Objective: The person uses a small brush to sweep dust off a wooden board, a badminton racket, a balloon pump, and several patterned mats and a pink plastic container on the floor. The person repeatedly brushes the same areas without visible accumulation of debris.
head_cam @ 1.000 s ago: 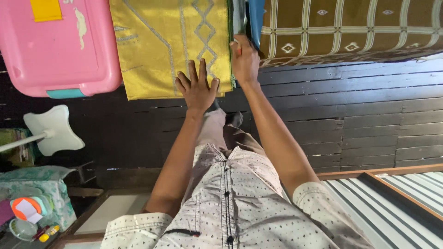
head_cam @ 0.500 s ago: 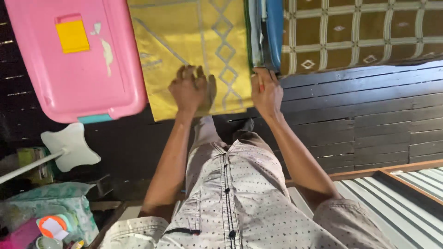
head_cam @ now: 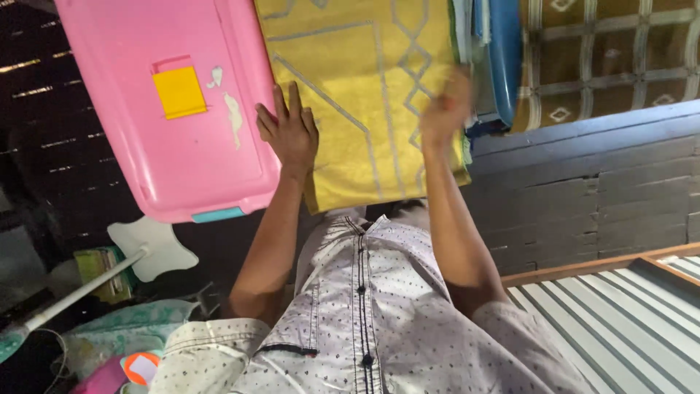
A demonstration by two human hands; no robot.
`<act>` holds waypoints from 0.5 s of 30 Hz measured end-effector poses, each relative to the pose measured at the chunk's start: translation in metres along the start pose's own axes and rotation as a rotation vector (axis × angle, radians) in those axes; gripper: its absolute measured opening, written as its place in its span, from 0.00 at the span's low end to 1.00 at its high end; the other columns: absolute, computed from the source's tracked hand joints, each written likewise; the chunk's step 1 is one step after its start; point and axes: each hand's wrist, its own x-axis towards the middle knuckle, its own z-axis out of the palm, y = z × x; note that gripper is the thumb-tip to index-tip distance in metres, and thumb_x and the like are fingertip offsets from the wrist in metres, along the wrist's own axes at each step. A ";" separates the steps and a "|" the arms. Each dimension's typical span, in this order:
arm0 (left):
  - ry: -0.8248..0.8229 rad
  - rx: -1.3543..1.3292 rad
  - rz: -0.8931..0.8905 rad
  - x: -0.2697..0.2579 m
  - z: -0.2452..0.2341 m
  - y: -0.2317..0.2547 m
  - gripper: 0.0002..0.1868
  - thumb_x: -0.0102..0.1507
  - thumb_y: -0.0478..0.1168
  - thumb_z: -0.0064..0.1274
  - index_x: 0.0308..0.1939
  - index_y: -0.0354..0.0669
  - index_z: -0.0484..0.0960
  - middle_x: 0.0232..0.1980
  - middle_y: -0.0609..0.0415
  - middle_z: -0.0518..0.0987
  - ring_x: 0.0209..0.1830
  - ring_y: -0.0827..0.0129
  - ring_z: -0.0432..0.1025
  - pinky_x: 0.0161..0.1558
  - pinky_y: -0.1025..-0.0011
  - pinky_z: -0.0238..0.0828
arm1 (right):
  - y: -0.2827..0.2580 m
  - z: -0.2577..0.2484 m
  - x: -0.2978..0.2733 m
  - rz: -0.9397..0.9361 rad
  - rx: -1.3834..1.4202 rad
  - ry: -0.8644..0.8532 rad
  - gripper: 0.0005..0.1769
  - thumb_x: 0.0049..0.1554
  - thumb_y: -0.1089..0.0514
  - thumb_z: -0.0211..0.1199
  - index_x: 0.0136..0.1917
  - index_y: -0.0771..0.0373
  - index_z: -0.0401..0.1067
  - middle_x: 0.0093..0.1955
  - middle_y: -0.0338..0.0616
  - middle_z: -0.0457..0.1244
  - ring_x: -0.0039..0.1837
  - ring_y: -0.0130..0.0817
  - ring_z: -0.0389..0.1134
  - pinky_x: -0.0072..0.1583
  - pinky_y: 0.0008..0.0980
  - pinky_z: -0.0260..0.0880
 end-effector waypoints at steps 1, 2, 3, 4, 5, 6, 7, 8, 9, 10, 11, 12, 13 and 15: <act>-0.003 0.010 0.008 0.002 0.003 -0.001 0.27 0.76 0.52 0.36 0.79 0.59 0.62 0.82 0.47 0.58 0.77 0.25 0.47 0.73 0.37 0.39 | 0.003 0.007 0.019 0.001 -0.039 0.138 0.13 0.70 0.71 0.58 0.65 0.60 0.73 0.62 0.39 0.68 0.58 0.30 0.72 0.56 0.32 0.78; -0.010 0.013 0.019 0.003 -0.002 -0.003 0.27 0.76 0.52 0.36 0.79 0.59 0.62 0.82 0.47 0.58 0.77 0.25 0.47 0.73 0.37 0.39 | -0.010 0.012 0.007 0.012 -0.045 0.146 0.13 0.70 0.71 0.58 0.65 0.60 0.73 0.62 0.39 0.68 0.58 0.30 0.72 0.56 0.32 0.78; -0.055 -0.006 -0.012 0.003 -0.006 -0.005 0.27 0.75 0.53 0.34 0.79 0.59 0.61 0.82 0.47 0.58 0.77 0.25 0.45 0.74 0.37 0.37 | -0.021 0.016 -0.005 0.134 0.130 -0.086 0.20 0.60 0.73 0.60 0.64 0.62 0.72 0.59 0.41 0.67 0.55 0.29 0.71 0.47 0.29 0.75; -0.097 -0.035 -0.047 0.002 -0.008 0.000 0.28 0.75 0.54 0.32 0.80 0.60 0.60 0.82 0.47 0.58 0.78 0.25 0.44 0.75 0.37 0.34 | -0.030 0.016 -0.012 0.235 0.306 -0.322 0.27 0.50 0.75 0.62 0.63 0.63 0.72 0.57 0.44 0.66 0.52 0.28 0.69 0.39 0.27 0.72; -0.102 -0.041 -0.038 0.004 -0.007 0.002 0.28 0.75 0.54 0.32 0.80 0.60 0.60 0.82 0.47 0.58 0.78 0.25 0.44 0.75 0.37 0.34 | -0.055 0.015 -0.008 0.237 0.297 -0.314 0.27 0.50 0.75 0.62 0.63 0.63 0.72 0.57 0.44 0.66 0.52 0.28 0.69 0.39 0.27 0.72; -0.112 -0.061 -0.052 0.004 -0.006 0.002 0.28 0.75 0.54 0.32 0.80 0.59 0.59 0.82 0.46 0.58 0.78 0.23 0.43 0.75 0.37 0.32 | -0.080 0.016 -0.003 0.258 0.233 -0.585 0.23 0.54 0.73 0.64 0.62 0.60 0.75 0.54 0.42 0.68 0.51 0.26 0.72 0.43 0.25 0.76; -0.123 -0.081 -0.066 0.004 -0.005 0.003 0.29 0.75 0.54 0.32 0.81 0.57 0.58 0.82 0.45 0.58 0.78 0.22 0.42 0.75 0.37 0.30 | -0.105 0.017 0.001 0.275 0.165 -0.856 0.19 0.58 0.71 0.66 0.61 0.56 0.78 0.52 0.41 0.71 0.50 0.23 0.74 0.47 0.24 0.79; -0.130 -0.078 -0.070 0.001 -0.005 0.000 0.29 0.75 0.54 0.32 0.81 0.57 0.58 0.82 0.45 0.58 0.78 0.22 0.42 0.75 0.37 0.30 | -0.090 0.026 -0.003 0.282 0.164 -0.862 0.19 0.58 0.71 0.66 0.61 0.56 0.78 0.52 0.41 0.71 0.50 0.23 0.74 0.47 0.24 0.79; -0.096 -0.141 -0.042 -0.003 -0.005 -0.003 0.30 0.76 0.54 0.32 0.81 0.53 0.55 0.82 0.44 0.58 0.80 0.26 0.45 0.76 0.36 0.29 | -0.074 0.033 -0.007 0.504 0.299 -0.758 0.20 0.57 0.72 0.62 0.61 0.58 0.75 0.56 0.40 0.70 0.45 0.27 0.73 0.41 0.27 0.75; -0.050 -0.206 -0.015 -0.001 -0.004 -0.004 0.32 0.76 0.54 0.32 0.82 0.50 0.53 0.83 0.44 0.57 0.81 0.30 0.47 0.78 0.35 0.28 | -0.058 0.044 -0.006 0.711 0.432 -0.645 0.22 0.56 0.73 0.58 0.62 0.59 0.72 0.59 0.40 0.69 0.41 0.31 0.72 0.34 0.30 0.70; -0.045 -0.207 -0.021 0.002 -0.009 0.002 0.32 0.76 0.54 0.32 0.82 0.50 0.53 0.83 0.44 0.57 0.81 0.30 0.47 0.78 0.35 0.28 | -0.060 0.045 -0.004 0.706 0.432 -0.651 0.22 0.56 0.73 0.58 0.62 0.59 0.72 0.59 0.40 0.69 0.41 0.31 0.72 0.34 0.30 0.70; -0.047 -0.222 -0.025 0.005 -0.017 0.005 0.33 0.75 0.55 0.34 0.82 0.47 0.52 0.82 0.43 0.57 0.80 0.31 0.47 0.77 0.35 0.28 | -0.065 0.047 -0.003 0.439 0.304 -0.304 0.19 0.63 0.73 0.57 0.64 0.58 0.72 0.59 0.40 0.69 0.45 0.29 0.72 0.41 0.31 0.73; -0.050 -0.237 -0.029 0.008 -0.025 0.008 0.35 0.74 0.56 0.35 0.81 0.45 0.52 0.82 0.42 0.57 0.80 0.32 0.47 0.76 0.36 0.28 | -0.069 0.050 -0.002 0.160 0.178 0.034 0.17 0.71 0.74 0.57 0.66 0.57 0.73 0.59 0.40 0.69 0.49 0.27 0.71 0.48 0.32 0.76; -0.071 -0.216 -0.047 0.000 -0.015 0.003 0.35 0.72 0.55 0.37 0.81 0.47 0.53 0.82 0.43 0.58 0.80 0.33 0.46 0.77 0.37 0.29 | -0.084 0.032 -0.012 0.108 0.292 -0.363 0.20 0.63 0.74 0.59 0.65 0.59 0.72 0.59 0.41 0.67 0.52 0.30 0.71 0.48 0.32 0.78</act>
